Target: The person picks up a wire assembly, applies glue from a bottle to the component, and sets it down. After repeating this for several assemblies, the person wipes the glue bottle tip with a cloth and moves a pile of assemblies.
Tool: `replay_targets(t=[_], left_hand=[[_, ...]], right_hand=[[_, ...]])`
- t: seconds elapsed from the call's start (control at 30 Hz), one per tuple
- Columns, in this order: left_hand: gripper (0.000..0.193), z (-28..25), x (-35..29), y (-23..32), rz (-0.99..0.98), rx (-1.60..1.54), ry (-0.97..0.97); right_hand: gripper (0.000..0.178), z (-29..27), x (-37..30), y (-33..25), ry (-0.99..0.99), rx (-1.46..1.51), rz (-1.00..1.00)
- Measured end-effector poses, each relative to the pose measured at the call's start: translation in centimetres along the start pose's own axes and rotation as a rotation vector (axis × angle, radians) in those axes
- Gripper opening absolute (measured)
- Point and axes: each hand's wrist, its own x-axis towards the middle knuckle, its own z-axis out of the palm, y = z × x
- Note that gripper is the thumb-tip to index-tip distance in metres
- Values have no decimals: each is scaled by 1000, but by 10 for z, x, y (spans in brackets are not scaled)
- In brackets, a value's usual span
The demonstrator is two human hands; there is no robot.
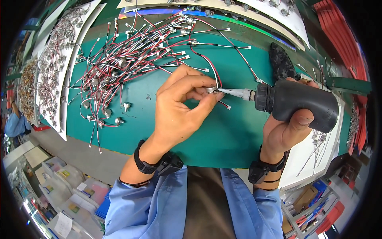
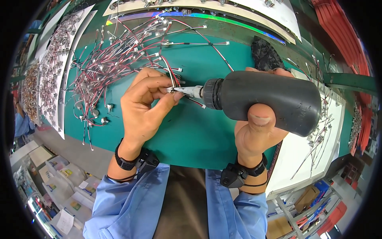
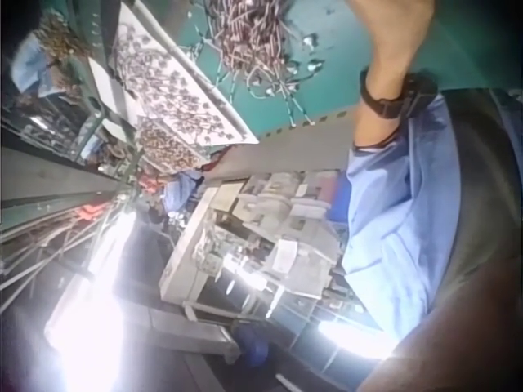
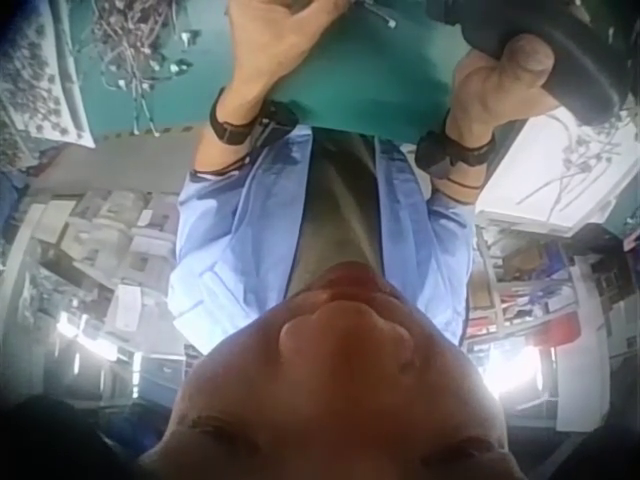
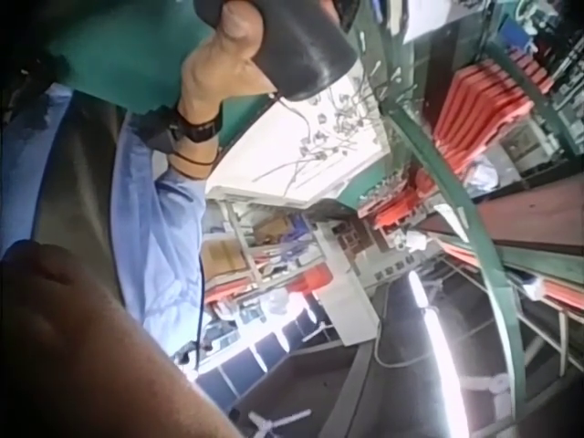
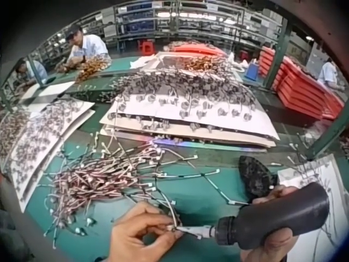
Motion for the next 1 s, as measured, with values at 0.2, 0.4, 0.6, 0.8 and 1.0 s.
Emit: replay_targets(t=[0.2, 0.4, 0.6, 0.8, 1.0], left_hand=[[22, 1, 0, 1, -3, -10, -3], [21, 1, 0, 1, -7, -8, 9], [21, 1, 0, 2, -11, -2, 5], [17, 4, 1, 4, -34, -43, 68], [17, 3, 0, 3, -42, -34, 68]], right_hand=[[61, 3, 0, 1, 73, 9, -24], [69, 8, 2, -2, 164, 118, -12], [63, 1, -1, -1, 30, -2, 12], [64, 2, -1, -2, 21, 19, 29], [64, 1, -1, -1, 23, 20, 6]])
